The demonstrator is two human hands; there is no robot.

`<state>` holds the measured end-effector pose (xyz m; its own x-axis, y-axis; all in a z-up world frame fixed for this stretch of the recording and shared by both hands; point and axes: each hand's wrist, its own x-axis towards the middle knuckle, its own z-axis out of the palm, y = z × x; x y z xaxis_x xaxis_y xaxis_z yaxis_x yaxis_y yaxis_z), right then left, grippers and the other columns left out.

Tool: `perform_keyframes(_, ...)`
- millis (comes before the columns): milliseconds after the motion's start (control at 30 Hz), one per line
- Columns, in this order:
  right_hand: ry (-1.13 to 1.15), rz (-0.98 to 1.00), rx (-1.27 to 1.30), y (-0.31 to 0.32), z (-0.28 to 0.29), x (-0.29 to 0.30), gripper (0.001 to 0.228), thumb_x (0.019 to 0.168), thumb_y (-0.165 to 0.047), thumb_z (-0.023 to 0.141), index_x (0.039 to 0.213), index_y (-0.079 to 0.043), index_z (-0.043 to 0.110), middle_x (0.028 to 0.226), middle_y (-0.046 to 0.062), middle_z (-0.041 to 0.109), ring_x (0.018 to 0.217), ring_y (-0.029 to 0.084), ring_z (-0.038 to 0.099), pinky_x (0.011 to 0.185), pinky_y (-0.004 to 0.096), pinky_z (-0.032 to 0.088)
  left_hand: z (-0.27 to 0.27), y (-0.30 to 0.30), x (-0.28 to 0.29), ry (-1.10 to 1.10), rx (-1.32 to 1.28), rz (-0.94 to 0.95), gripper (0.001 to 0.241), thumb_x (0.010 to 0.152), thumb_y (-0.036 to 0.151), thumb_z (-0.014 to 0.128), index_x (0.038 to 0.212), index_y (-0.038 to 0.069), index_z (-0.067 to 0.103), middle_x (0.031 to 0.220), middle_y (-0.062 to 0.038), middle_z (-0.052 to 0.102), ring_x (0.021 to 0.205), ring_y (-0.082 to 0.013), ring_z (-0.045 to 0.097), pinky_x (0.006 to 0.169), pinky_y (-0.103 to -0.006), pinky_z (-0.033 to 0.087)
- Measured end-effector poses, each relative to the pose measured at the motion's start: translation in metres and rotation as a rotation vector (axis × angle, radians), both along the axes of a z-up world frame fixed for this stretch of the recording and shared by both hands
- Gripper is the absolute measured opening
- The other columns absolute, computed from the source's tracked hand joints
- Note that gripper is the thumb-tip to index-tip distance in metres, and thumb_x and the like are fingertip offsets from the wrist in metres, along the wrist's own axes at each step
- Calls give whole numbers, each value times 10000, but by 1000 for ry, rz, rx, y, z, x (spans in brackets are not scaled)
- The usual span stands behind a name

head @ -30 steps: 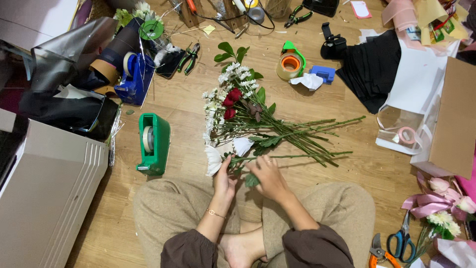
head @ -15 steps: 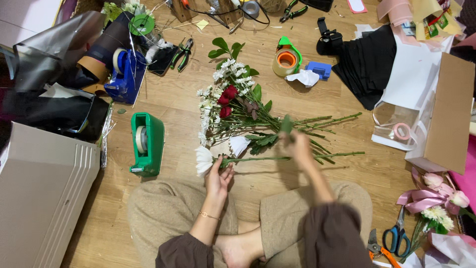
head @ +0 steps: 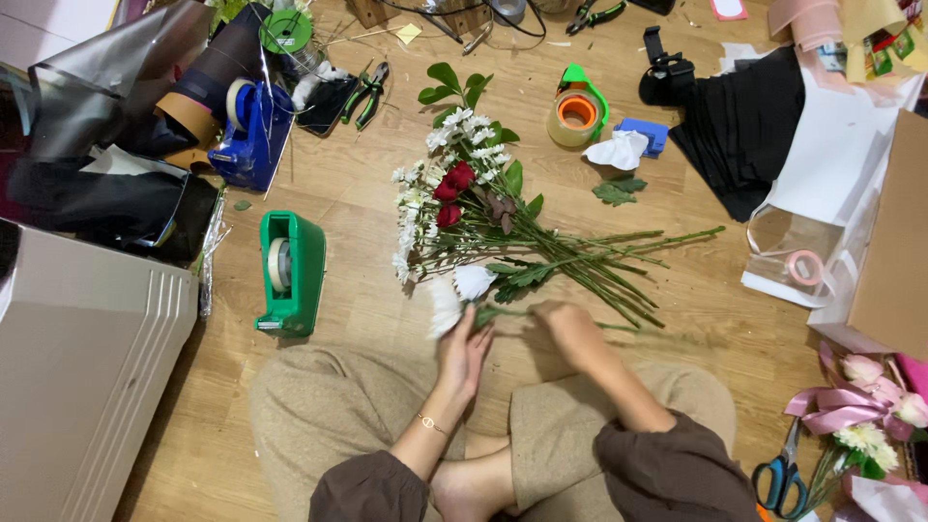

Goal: The person assembles a floral bouquet by hand while sitting on the floor, picking up and positioning individual white chrysanthemums, red roses, and greenery, and using white floral tape to secure the stems together.

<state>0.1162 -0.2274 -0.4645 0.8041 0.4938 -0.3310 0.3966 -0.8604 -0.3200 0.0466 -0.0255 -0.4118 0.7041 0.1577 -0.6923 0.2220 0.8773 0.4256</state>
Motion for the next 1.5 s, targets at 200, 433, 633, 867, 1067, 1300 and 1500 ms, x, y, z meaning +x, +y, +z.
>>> perform_keyframes(200,-285,-407,174,-103,12,79,251,1032,-79,498,1117,-107,733,996,133,718,1036,325,691,985,460,533,-14,-8,-13,-461,145,-504,864,893,162,776,1620,123,312,1563,-176,348,1284,-308,565,983,-333,546)
perform_keyframes(433,-350,-558,211,-216,-92,147,259,1085,-96,526,1283,-74,693,1225,180,671,1218,363,618,1068,478,481,-50,-11,-13,-314,218,-646,566,860,204,802,1372,38,625,1282,-129,637,990,-189,710,752,-258,615)
perform_keyframes(633,-757,-520,-157,-136,-43,119,203,893,-99,757,1080,-27,724,1306,172,529,1297,430,473,1036,631,368,-105,-18,-11,-275,265,-630,375,884,151,765,1234,27,708,1080,-94,712,924,-164,729,752,-268,604)
perform_keyframes(867,-406,13,49,-27,-39,101,288,803,-277,714,1083,-210,707,1198,39,541,1181,284,506,975,468,424,-100,-22,-8,-208,286,-664,303,903,96,660,1196,29,702,1026,-63,735,880,-114,730,696,-191,567)
perform_keyframes(1067,-346,-104,682,-29,13,97,167,891,-1,723,1029,-84,763,970,113,703,973,323,682,874,450,547,-84,-14,-8,-230,391,-620,300,935,153,682,1225,82,709,1072,-66,721,943,-133,693,762,-244,569)
perform_keyframes(1300,-361,-379,1322,-59,91,85,116,864,67,778,943,-18,774,900,99,647,962,208,600,955,365,510,-8,-10,17,-595,645,-366,239,976,111,675,1208,88,727,1148,-96,722,1101,-178,648,958,-333,528)
perform_keyframes(1500,-218,-668,1697,-37,161,31,142,923,61,687,851,-60,707,842,59,692,808,94,664,823,239,540,73,-9,41,-893,874,-193,194,1005,101,662,1173,72,756,1133,-121,740,1141,-222,652,1006,-352,506)
